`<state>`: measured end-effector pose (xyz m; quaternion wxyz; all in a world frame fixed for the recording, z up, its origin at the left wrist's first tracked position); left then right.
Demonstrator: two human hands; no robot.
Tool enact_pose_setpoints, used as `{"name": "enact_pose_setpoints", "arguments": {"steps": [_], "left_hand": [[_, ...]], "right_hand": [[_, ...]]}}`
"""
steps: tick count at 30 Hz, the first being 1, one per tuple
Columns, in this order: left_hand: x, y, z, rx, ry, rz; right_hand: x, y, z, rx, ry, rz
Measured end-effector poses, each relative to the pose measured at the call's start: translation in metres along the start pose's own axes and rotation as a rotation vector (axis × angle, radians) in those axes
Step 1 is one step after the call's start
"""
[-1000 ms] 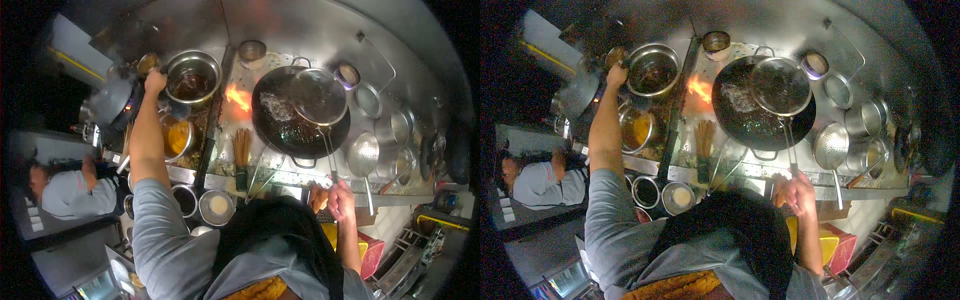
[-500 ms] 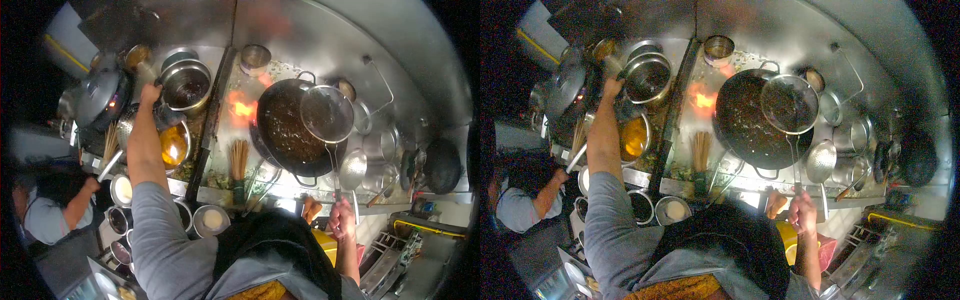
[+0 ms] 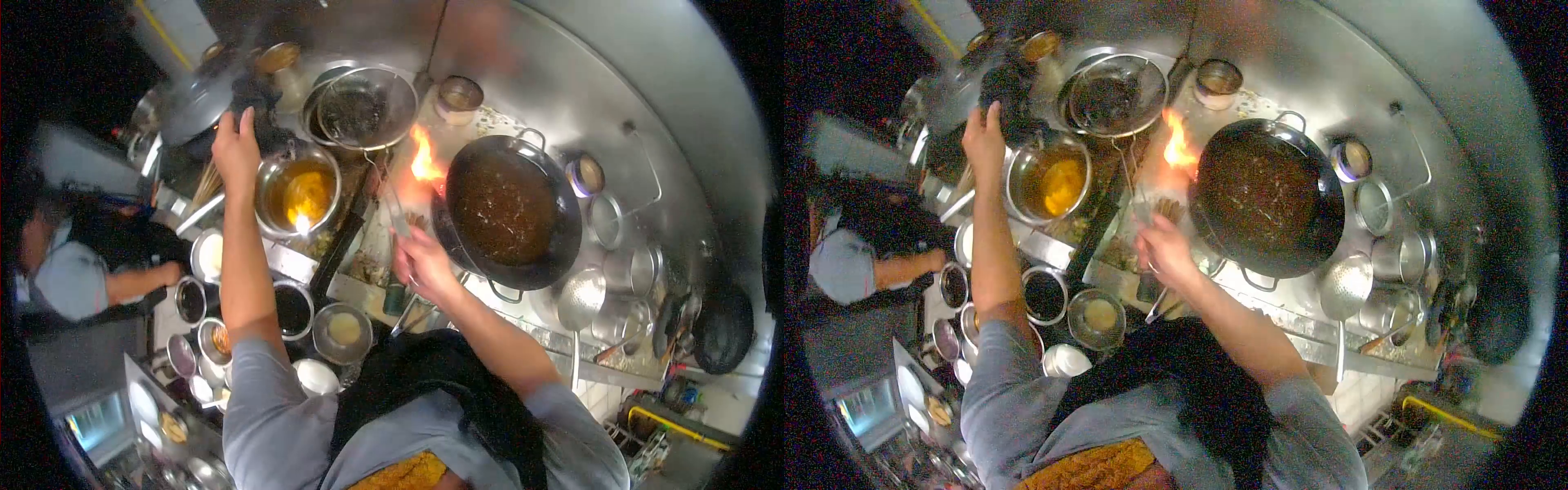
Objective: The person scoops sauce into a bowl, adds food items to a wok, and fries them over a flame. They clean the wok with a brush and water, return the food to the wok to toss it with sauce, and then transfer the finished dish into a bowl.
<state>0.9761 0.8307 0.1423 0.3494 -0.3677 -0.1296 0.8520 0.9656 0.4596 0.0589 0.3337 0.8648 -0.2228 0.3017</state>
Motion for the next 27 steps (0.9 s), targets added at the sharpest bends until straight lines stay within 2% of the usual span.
{"name": "enact_pose_setpoints", "arguments": {"steps": [2, 4, 6, 8, 10, 13, 14, 15, 16, 17, 19, 21, 23, 24, 25, 26, 27], "left_hand": [[-0.034, 0.044, 0.068, -0.115, 0.296, 0.097], [-0.046, 0.089, 0.116, -0.302, 0.436, -0.107], [-0.043, 0.142, 0.156, -0.248, 0.613, 0.011], [-0.057, 0.203, 0.193, -0.202, 0.79, 0.077], [-0.07, 0.278, 0.219, -0.066, 1.003, 0.296], [-0.084, 0.395, 0.243, 0.114, 0.521, 0.327], [-0.093, 0.426, 0.252, 0.047, 0.339, 0.0], [-0.096, 0.47, 0.246, -0.013, 0.371, 0.067], [-0.103, 0.511, 0.253, 0.096, 0.233, 0.207], [-0.105, 0.551, 0.248, 0.156, 0.147, 0.339], [-0.097, 0.629, 0.228, 0.117, 0.131, 0.556], [-0.068, 0.713, 0.202, 0.051, 0.11, 0.711], [-0.062, 0.761, 0.218, 0.063, 0.531, 1.273], [-0.03, 0.809, 0.202, -0.029, 0.498, 1.188], [-0.007, 0.843, 0.198, -0.053, 0.41, 1.224], [-0.012, 0.852, 0.219, -0.184, 0.397, 1.233], [-0.012, 0.858, 0.242, -0.059, 0.147, 1.287]], "right_hand": [[-0.014, -0.03, -0.008, 0.022, -0.012, -0.051], [-0.022, -0.049, -0.012, 0.074, -0.042, -0.091], [-0.027, -0.047, -0.021, 0.127, -0.061, -0.139], [-0.03, -0.025, -0.021, 0.139, 0.069, -0.181], [-0.038, 0.02, -0.015, 0.191, 0.257, -0.104], [-0.064, 0.106, 0.019, 0.296, 0.345, -0.152], [-0.079, 0.134, 0.039, 0.31, 0.388, -0.184], [-0.094, 0.165, 0.058, 0.357, 0.345, -0.23], [-0.114, 0.185, 0.09, 0.407, 0.377, -0.293], [-0.131, 0.203, 0.122, 0.348, 0.462, -0.377], [-0.142, 0.249, 0.161, 0.369, 0.625, -0.51], [-0.166, 0.26, 0.228, 0.471, 0.738, -0.487], [-0.171, 0.278, 0.254, 0.568, 0.854, -0.447], [-0.171, 0.291, 0.258, 0.55, 0.828, -0.489], [-0.171, 0.301, 0.259, 0.532, 0.804, -0.528], [-0.172, 0.306, 0.265, 0.543, 0.815, -0.528], [-0.175, 0.308, 0.271, 0.56, 0.862, -0.524]]}}
Point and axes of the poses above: each hand's wrist, its own y-axis away from the middle knuckle, its own z-axis out of the back of the hand, x = y × z, the point moved 1 cm from there along -y, towards the middle knuckle, and after that the axes turned 1 degree about x, right-handed, at the moved point
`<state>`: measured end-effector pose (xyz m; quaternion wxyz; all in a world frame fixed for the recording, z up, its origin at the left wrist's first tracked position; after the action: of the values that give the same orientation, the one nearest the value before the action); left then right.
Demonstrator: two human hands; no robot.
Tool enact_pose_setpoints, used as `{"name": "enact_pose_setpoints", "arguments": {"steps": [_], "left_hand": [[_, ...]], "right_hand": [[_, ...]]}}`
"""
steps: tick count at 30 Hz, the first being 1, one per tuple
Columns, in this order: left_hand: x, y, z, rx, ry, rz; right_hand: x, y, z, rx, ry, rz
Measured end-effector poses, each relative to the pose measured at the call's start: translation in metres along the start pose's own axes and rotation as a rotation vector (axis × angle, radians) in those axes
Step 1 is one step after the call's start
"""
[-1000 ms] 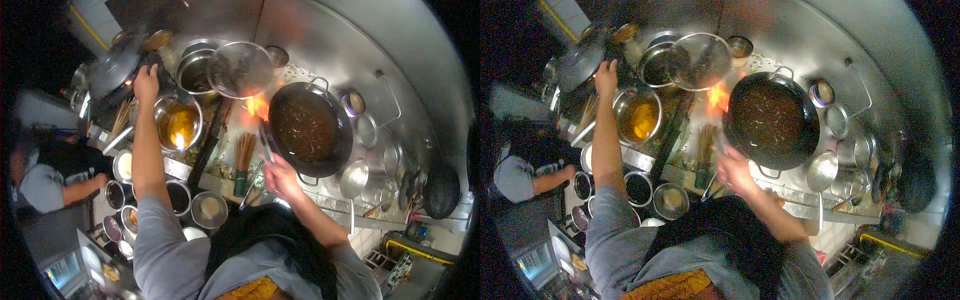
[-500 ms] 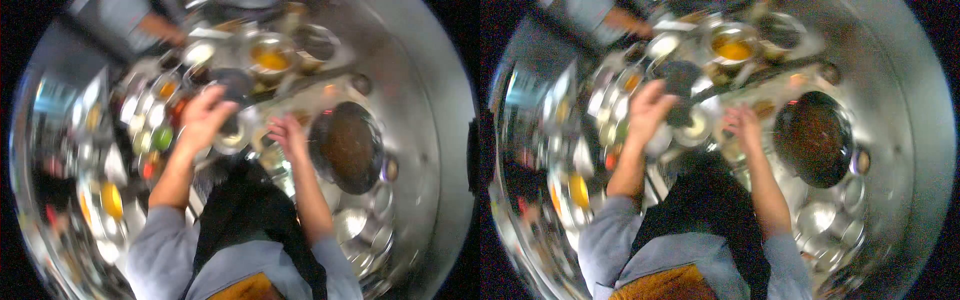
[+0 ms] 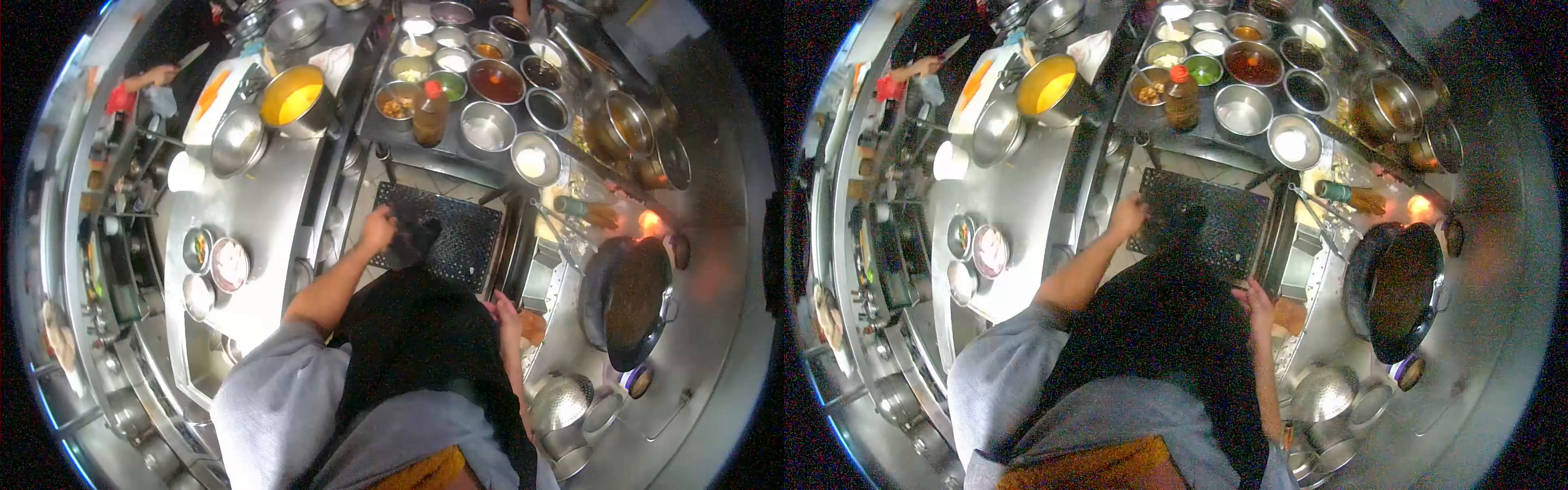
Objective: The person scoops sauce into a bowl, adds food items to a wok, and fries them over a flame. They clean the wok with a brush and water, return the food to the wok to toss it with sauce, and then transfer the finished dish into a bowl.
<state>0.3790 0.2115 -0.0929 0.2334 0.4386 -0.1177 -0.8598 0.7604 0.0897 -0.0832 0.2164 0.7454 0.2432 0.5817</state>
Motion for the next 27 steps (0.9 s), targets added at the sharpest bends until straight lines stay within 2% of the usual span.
{"name": "enact_pose_setpoints", "arguments": {"steps": [1, 2, 3, 5, 7, 11, 13, 15, 16, 17, 18, 19, 21, 23, 24, 26, 27], "left_hand": [[0.037, -0.016, 0.002, -0.25, -0.146, -0.209], [0.066, -0.033, 0.01, -0.295, -0.234, -0.098], [0.075, -0.039, 0.029, -0.364, -0.261, -0.087], [0.117, -0.066, 0.052, -0.468, -0.184, 0.007], [0.145, -0.084, 0.072, -0.533, -0.228, -0.045], [0.159, -0.084, 0.072, -0.649, -0.228, -0.065], [0.161, -0.075, 0.056, -0.25, -0.25, 0.134], [0.22, -0.081, 0.003, -0.142, -0.424, -0.423], [0.23, -0.068, -0.016, 0.123, -0.647, -0.521], [0.244, -0.06, -0.035, 0.188, -0.899, -1.027], [0.3, -0.069, -0.098, 0.345, -0.883, -0.681], [0.298, -0.077, -0.099, 0.332, -0.887, -0.693], [0.29, -0.096, -0.093, 0.545, -0.825, -0.9], [0.28, -0.115, -0.087, 0.776, -0.754, -1.104], [0.271, -0.129, -0.078, 0.772, -0.762, -1.115], [0.236, -0.171, -0.053, 0.958, -1.129, -0.713], [0.203, -0.175, -0.023, 0.957, -1.118, -0.734]], "right_hand": [[-0.002, -0.002, 0.0, 0.005, 0.05, -0.004], [0.004, 0.003, -0.011, 0.011, 0.059, -0.006], [0.017, 0.012, -0.027, -0.016, 0.014, -0.059], [0.031, 0.02, -0.05, -0.043, -0.026, -0.115], [0.037, 0.02, -0.065, -0.039, -0.017, -0.127], [0.036, 0.007, -0.089, -0.011, 0.075, -0.14], [0.025, -0.007, -0.093, 0.097, 0.306, -0.045], [0.01, -0.02, -0.095, 0.098, 0.371, -0.031], [-0.012, -0.036, -0.084, 0.143, 0.396, 0.035], [-0.039, -0.056, -0.07, 0.19, 0.421, 0.104], [-0.081, -0.08, -0.045, 0.148, 0.192, 0.018], [-0.1, -0.088, -0.028, 0.147, 0.191, 0.035], [-0.125, -0.105, -0.006, 0.119, -0.158, -0.164], [-0.138, -0.11, 0.01, 0.091, 0.26, -0.163], [-0.144, -0.11, 0.019, 0.09, 0.511, -0.162], [-0.159, -0.105, 0.036, 0.13, 0.971, -0.155], [-0.169, -0.101, 0.046, 0.16, 1.154, -0.156]]}}
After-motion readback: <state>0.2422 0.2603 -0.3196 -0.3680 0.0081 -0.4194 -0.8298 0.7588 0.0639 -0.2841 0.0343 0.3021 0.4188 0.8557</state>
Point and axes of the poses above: each hand's wrist, its own y-axis away from the middle knuckle, its own z-axis out of the back of the hand, x = y × z, the point moved 1 cm from there along -y, towards the middle knuckle, and after that the axes turned 1 degree about x, right-handed, at the moved point
